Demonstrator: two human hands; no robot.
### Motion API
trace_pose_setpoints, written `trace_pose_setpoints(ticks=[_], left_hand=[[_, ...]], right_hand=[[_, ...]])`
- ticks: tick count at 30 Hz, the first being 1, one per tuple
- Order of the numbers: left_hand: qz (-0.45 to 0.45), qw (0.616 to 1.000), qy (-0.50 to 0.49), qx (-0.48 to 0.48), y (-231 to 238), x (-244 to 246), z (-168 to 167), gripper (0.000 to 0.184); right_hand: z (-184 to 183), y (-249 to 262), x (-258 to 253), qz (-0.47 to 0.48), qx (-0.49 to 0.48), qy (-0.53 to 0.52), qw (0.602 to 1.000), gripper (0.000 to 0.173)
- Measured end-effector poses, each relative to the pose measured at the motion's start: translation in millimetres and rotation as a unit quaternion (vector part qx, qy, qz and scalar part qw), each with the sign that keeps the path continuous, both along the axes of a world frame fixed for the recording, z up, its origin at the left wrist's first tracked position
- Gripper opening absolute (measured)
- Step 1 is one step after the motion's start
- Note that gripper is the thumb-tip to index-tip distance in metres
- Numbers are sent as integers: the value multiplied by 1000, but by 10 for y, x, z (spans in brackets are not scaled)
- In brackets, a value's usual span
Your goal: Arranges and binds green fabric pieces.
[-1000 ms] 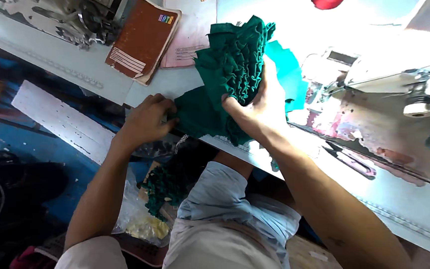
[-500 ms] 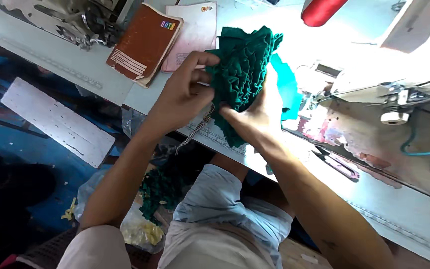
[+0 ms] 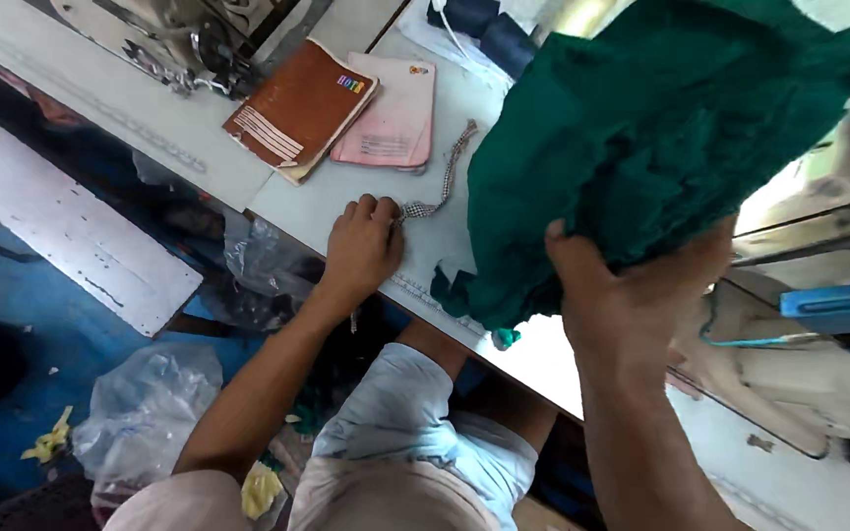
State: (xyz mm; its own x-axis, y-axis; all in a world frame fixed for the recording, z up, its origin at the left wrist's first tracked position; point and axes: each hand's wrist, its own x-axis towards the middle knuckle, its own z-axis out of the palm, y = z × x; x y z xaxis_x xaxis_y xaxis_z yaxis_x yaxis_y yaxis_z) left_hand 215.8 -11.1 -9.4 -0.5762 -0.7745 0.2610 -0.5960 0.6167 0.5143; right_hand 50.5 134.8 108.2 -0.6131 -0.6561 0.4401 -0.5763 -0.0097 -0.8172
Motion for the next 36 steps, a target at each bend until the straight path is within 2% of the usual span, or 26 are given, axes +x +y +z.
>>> trace_pose_setpoints(ticks=[2, 5, 8, 11, 14, 18, 20, 23, 24, 25, 28, 29, 31, 32, 34, 35, 36], left_hand=[[-24, 999, 19, -24, 24, -55, 0, 33], [-50, 998, -22, -35, 54, -161, -55, 36], [-71, 996, -24, -40, 24, -204, -156, 31], [-83, 996, 34, -9, 80, -62, -85, 34], [-6, 1000, 21, -6, 211, 227, 31, 34], [61, 998, -22, -20, 366, 493, -70, 31], [71, 997, -6, -35, 392, 497, -131, 29], [80, 996, 16, -35, 455, 474, -156, 30], [82, 996, 22, -39, 463, 477, -156, 32], [82, 996, 24, -38, 491, 492, -159, 34], [86, 996, 15, -34, 651, 561, -205, 46], [97, 994, 12, -43, 710, 569, -225, 45], [112, 992, 11, -62, 767, 570, -238, 34], [115, 991, 7, -68, 771, 570, -227, 28], [105, 992, -1, -67, 778, 560, -160, 23], [98, 994, -2, -58, 785, 537, -102, 22], [89, 995, 0, -41, 799, 503, -31, 22]], right_hand=[[1, 47, 46, -6, 3, 1, 1000, 83], [35, 90, 70, -29, 12, 47, 998, 86], [148, 82, 128, -67, 60, 181, 979, 99], [181, -146, 308, -81, 144, 288, 943, 107], [-76, -567, 521, -17, 220, 326, 919, 112], [-634, -971, 725, 114, 356, 311, 874, 108], [-595, -1010, 761, 140, 399, 287, 859, 110], [-329, -990, 570, 213, 451, 213, 840, 118], [-244, -1022, 437, 232, 441, 186, 847, 116], [-191, -1074, 282, 235, 412, 163, 865, 104], [-250, -1430, -303, 179, 296, 159, 925, 50], [-362, -1582, -507, 155, 269, 179, 934, 39], [-628, -1785, -839, 147, 304, 221, 915, 52], [-756, -1829, -949, 169, 338, 236, 895, 51], [-888, -1816, -1016, 187, 365, 269, 872, 32], [-887, -1769, -1015, 188, 351, 297, 868, 23], [-889, -1725, -1025, 190, 330, 329, 864, 20]])
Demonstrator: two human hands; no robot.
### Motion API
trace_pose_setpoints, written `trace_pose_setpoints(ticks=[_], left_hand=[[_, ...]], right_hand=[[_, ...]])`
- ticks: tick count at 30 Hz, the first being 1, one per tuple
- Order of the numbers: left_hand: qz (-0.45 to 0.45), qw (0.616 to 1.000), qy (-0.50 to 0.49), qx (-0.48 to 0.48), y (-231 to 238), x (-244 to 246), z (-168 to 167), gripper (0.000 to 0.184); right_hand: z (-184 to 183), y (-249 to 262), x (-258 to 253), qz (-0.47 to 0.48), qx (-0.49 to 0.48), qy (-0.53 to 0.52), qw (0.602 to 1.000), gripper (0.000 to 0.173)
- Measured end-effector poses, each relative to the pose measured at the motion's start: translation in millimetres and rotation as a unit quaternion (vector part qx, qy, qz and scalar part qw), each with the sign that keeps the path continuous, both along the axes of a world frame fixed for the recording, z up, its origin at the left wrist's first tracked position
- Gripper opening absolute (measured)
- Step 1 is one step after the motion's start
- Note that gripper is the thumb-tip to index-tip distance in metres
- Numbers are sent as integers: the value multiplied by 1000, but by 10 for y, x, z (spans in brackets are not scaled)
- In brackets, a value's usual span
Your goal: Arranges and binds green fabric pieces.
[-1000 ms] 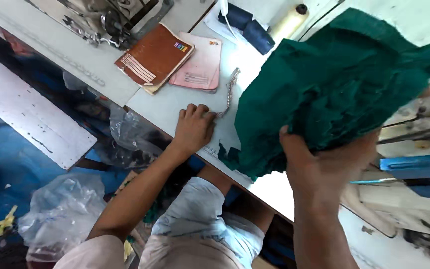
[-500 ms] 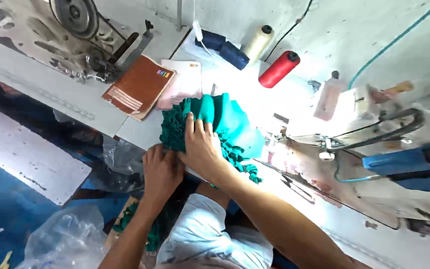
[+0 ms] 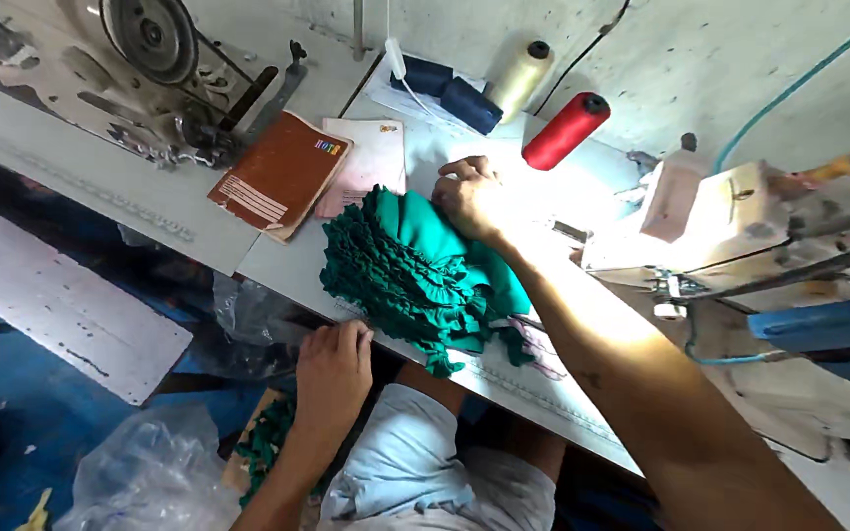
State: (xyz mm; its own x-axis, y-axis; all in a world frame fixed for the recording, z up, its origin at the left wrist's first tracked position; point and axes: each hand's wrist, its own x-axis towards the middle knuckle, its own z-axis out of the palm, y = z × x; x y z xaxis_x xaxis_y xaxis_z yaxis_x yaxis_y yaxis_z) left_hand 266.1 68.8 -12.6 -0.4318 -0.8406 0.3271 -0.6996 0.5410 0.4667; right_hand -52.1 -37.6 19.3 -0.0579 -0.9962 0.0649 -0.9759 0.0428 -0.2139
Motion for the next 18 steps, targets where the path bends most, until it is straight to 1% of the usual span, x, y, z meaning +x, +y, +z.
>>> trace_pose_setpoints(ticks=[2, 3, 5, 6, 8, 9, 10, 11, 13, 14, 16, 17, 18], left_hand=[[-26, 997, 27, 74, 28, -83, 175, 23], [-38, 990, 49, 129, 19, -134, 266, 25], [-50, 962, 102, 249, -33, -235, 407, 27], [-49, 945, 136, 293, -71, -289, 449, 27], [-40, 922, 208, 324, -172, -409, 492, 27], [-35, 918, 222, 327, -238, -457, 525, 28], [-33, 921, 214, 324, -316, -489, 582, 32], [-34, 928, 189, 318, -398, -507, 656, 40], [-43, 950, 101, 293, -568, -540, 825, 54], [-55, 960, 47, 271, -666, -570, 893, 54], [-90, 970, -44, 221, -856, -632, 982, 42], [-111, 970, -71, 204, -919, -650, 1002, 36], [-134, 966, -92, 200, -941, -660, 1030, 31]], right_hand=[[-40, 132, -4, 14, -41, 15, 999, 26], [-36, 199, 5, 5, -58, 0, 998, 28], [61, 350, 84, -33, -45, -78, 995, 27], [75, 420, 129, -51, -39, -119, 991, 26], [82, 575, 267, -97, -45, -210, 972, 27], [83, 656, 364, -126, -56, -246, 959, 28], [84, 744, 484, -156, -67, -288, 943, 28], [90, 840, 612, -180, -71, -335, 922, 28], [135, 1016, 841, -203, -55, -440, 873, 32], [176, 1137, 939, -197, -37, -490, 848, 35], [329, 1368, 1092, -179, 16, -596, 783, 37], [383, 1448, 1151, -171, 31, -636, 752, 30], [432, 1526, 1202, -154, 42, -653, 740, 24]])
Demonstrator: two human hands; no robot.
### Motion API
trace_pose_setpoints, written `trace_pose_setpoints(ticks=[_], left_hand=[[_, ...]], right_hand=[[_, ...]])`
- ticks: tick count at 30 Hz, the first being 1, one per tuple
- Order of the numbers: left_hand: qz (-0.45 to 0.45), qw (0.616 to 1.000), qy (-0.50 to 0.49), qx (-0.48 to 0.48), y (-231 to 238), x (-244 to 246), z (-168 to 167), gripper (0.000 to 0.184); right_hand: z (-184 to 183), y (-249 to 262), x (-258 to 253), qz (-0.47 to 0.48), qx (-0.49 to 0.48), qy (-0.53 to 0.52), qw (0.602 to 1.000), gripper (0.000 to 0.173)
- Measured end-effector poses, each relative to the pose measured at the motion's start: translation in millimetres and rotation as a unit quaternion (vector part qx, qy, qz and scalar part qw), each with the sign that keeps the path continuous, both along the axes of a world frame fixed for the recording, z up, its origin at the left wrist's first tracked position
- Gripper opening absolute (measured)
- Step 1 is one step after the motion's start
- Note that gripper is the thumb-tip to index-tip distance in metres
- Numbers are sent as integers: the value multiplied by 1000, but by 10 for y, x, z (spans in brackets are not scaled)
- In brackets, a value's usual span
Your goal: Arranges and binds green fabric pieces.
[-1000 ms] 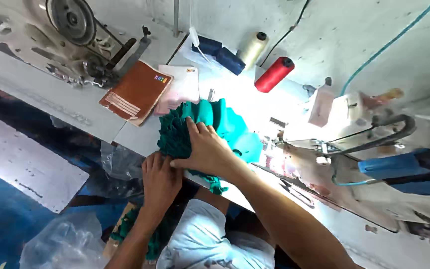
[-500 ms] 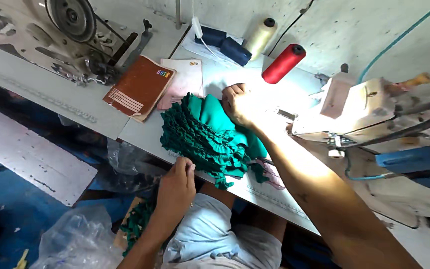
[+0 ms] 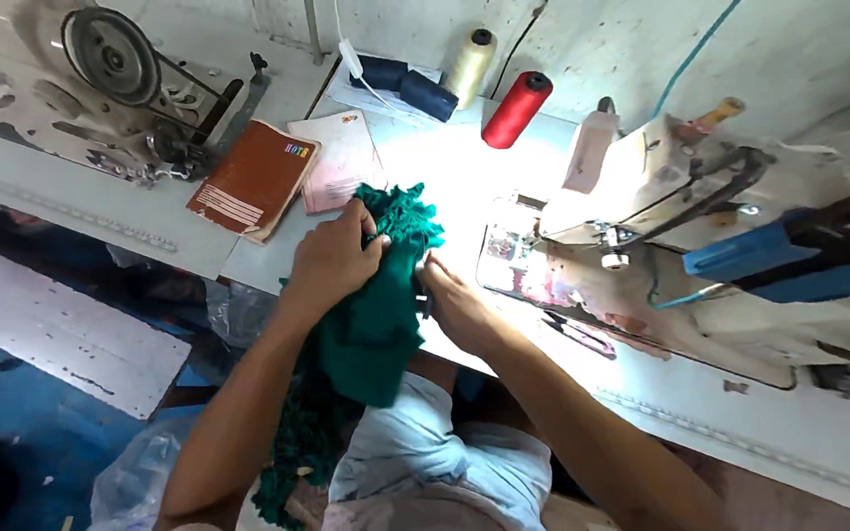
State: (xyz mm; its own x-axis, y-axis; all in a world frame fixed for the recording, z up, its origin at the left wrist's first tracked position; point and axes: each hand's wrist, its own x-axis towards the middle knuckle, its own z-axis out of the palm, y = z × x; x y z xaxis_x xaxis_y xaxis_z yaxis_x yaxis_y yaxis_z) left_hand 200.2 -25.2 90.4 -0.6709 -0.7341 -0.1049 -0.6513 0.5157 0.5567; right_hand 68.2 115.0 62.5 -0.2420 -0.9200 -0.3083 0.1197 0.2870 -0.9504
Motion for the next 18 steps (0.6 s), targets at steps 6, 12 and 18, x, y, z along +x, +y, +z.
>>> trace_pose_setpoints(ticks=[6, 12, 18], left_hand=[[-62, 988, 58, -131, 631, -61, -142, 12], [-211, 958, 166, -98, 712, -130, -449, 18], [-204, 959, 171, 96, 380, -54, -332, 21]], right_hand=[[384, 443, 82, 280, 45, 419, 862, 24], [386, 387, -272, 306, -227, 573, 725, 24], [47, 237, -418, 183, -211, 424, 862, 20]])
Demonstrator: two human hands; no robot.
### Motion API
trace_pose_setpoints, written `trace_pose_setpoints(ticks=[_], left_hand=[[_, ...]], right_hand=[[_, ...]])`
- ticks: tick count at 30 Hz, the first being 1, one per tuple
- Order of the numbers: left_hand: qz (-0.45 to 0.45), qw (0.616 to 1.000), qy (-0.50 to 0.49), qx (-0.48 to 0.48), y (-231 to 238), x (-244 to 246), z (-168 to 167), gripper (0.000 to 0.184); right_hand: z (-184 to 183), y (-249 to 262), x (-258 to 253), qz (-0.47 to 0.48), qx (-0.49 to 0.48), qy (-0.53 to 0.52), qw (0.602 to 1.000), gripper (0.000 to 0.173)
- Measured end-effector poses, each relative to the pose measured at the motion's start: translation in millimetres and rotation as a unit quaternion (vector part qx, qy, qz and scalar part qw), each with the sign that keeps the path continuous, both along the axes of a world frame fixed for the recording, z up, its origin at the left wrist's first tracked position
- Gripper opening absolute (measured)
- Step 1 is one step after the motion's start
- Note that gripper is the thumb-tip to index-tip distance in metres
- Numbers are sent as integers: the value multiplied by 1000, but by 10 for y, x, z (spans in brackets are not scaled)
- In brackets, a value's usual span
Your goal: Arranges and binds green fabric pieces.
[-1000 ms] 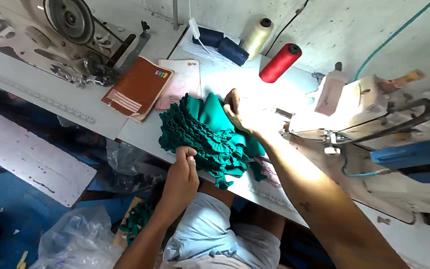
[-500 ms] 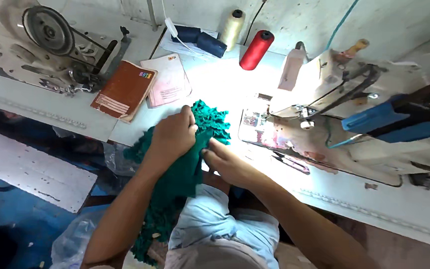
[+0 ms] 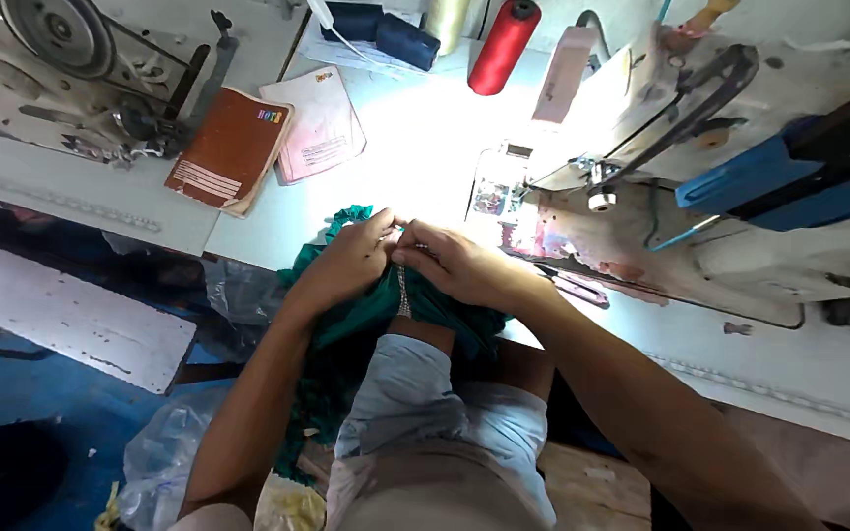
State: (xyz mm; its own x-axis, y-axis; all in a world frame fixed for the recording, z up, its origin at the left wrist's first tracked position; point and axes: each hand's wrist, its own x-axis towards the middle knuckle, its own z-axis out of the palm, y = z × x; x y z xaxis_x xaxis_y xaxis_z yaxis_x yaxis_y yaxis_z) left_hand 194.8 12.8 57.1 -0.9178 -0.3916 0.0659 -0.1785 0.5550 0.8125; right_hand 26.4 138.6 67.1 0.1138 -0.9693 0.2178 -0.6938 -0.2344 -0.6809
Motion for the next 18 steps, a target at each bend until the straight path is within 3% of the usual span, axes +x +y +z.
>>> trace_pose_setpoints(ticks=[4, 8, 13, 18], left_hand=[[122, 974, -101, -165, 397, 55, 366, 17], [218, 931, -173, -234, 637, 30, 477, 16], [252, 954, -75, -146, 688, 83, 177, 26], [264, 960, -3, -92, 759, 122, 22, 23]], right_hand=[[-29, 109, 23, -83, 36, 2, 996, 22], [-42, 135, 56, -111, 56, -51, 991, 25], [-186, -20, -69, -103, 99, -243, 959, 30], [-196, -98, -13, -138, 164, -324, 921, 33]])
